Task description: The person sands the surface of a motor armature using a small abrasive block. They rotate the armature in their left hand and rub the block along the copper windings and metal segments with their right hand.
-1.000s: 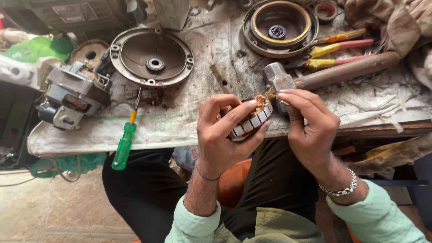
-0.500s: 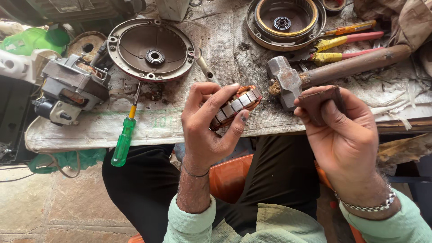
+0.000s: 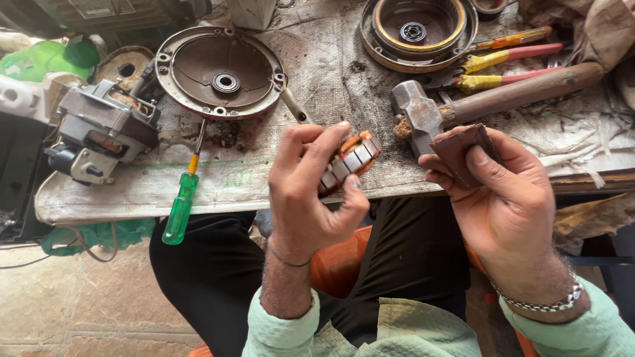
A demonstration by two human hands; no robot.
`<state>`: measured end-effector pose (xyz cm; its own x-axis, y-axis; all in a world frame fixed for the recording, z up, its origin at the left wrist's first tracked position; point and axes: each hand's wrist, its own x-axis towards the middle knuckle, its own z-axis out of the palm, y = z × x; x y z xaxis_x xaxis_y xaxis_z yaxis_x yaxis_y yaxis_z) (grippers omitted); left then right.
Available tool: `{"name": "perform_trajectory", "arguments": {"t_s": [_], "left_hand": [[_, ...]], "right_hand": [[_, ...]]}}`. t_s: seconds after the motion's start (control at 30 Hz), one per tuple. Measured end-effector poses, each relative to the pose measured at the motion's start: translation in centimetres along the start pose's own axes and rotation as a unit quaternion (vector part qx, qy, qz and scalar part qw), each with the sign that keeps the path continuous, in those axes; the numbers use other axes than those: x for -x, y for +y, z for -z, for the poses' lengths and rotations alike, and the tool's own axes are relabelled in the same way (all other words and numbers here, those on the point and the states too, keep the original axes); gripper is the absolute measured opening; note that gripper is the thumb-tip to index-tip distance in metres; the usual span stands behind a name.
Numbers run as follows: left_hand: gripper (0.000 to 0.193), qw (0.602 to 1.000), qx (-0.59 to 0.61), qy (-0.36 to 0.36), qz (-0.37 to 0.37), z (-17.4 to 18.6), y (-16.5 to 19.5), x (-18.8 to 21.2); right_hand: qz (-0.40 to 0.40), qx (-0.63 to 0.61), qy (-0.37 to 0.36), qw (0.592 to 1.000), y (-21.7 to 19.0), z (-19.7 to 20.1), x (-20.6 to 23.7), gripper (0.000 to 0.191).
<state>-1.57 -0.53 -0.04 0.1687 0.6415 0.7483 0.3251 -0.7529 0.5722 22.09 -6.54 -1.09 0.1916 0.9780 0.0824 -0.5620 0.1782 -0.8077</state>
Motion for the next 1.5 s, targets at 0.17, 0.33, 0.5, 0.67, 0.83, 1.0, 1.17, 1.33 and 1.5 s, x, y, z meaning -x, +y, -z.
{"name": "perform_trajectory", "arguments": {"t_s": [0.17, 0.33, 0.5, 0.67, 0.83, 1.0, 1.17, 1.33, 1.5], "left_hand": [[0.051, 0.999, -0.039, -0.013, -0.006, -0.6, 0.4, -0.1], [0.047, 0.999, -0.046, 0.013, -0.021, -1.6, 0.3, 0.5], [0.048, 0.997, -0.013, 0.073, -0.024, -2.6, -0.3, 1.1], [0.049, 0.995, -0.044, 0.072, -0.045, -3.5, -0.4, 1.4], [0.05, 0.995, -0.053, 0.072, -0.048, -3.9, -0.3, 1.6], [0.056, 0.995, -0.057, 0.061, -0.054, -4.2, -0.3, 1.7], [0.055, 0.994, -0.068, 0.059, -0.055, -4.5, -0.2, 1.7], [0.055, 0.995, -0.066, 0.062, -0.044, -4.8, -0.2, 1.9], [0.055, 0.995, -0.057, 0.064, -0.046, -4.9, -0.1, 1.9]], "right_hand": [[0.005, 0.022, -0.012, 1.0, -0.1, 0.1, 0.1, 0.023], [0.012, 0.052, -0.009, 0.999, 0.0, -0.1, 0.3, 0.021], [0.063, 0.14, -0.033, 0.988, 0.1, -1.5, 0.7, 0.025], [0.245, 0.494, -0.059, 0.832, 0.4, -3.1, 0.8, 0.016], [0.329, 0.575, -0.082, 0.744, 0.8, -4.6, 0.3, 0.019], [0.397, 0.625, -0.08, 0.667, 0.7, -5.8, 0.7, 0.02], [0.401, 0.625, -0.073, 0.666, 0.8, -5.9, 0.6, 0.025], [0.414, 0.604, -0.082, 0.676, 1.8, -4.9, 0.7, 0.028], [0.418, 0.594, -0.075, 0.683, 2.3, -3.9, 0.3, 0.024]]}}
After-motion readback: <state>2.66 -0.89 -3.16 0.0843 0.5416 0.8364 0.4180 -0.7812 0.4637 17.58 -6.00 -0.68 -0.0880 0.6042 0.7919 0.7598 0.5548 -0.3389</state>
